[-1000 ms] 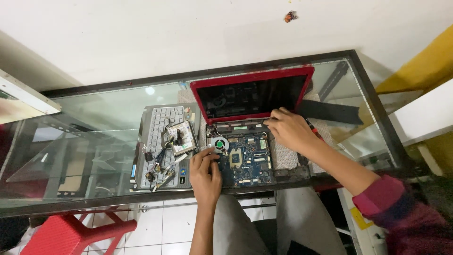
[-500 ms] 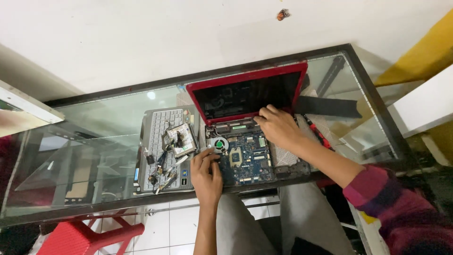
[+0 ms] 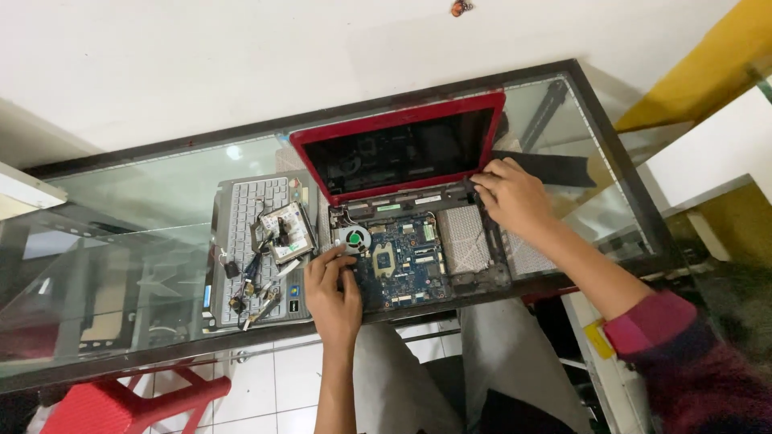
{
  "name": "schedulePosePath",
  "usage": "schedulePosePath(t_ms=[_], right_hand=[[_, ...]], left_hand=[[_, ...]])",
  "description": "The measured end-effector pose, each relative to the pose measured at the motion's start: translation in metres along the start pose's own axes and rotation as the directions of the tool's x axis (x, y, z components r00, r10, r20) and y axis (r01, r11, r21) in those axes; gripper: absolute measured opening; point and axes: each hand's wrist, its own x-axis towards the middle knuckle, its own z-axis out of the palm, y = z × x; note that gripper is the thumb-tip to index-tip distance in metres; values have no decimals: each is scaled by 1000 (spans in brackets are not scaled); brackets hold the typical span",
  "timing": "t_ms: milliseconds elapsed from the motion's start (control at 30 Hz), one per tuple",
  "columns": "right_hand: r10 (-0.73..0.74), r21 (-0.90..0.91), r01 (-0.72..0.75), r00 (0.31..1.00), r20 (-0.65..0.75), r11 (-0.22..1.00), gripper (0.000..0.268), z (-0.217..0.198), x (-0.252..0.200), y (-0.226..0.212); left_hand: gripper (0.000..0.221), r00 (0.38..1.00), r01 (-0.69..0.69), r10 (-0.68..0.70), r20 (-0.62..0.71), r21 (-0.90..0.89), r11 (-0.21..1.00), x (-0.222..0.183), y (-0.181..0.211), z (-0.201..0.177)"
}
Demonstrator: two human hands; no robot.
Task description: A person is disassembling and cleaning the internal components of a laptop using a screwdriver and manual manipulation of wires.
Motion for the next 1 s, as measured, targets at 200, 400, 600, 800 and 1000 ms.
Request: schedulePosePath(t_ms=[200,400,600,800,1000], right_hand=[[65,-58,-61,995,76,996,17,-16,-5,5],[147,50,-155,980,131,987,18,-2,-11,17],[115,3,-115,993,19,993,13,-6,-19,-2],[287,323,-271,958,0,907,14,-11,-43,6],[725,760,-455,688,-31,464,26,-53,-99,8]], left_hand=[[25,999,-34,34,-10,3,999,-1,-7,3],[23,998,-64,65,-18,15,998,-1,-8,2],[26,999,-39,39,-14,7,999,1,0,0],[25,998,-52,53,-25,15,999,-2,-6,4],[26,999,-38,38,2,1,999,-2,-1,3]])
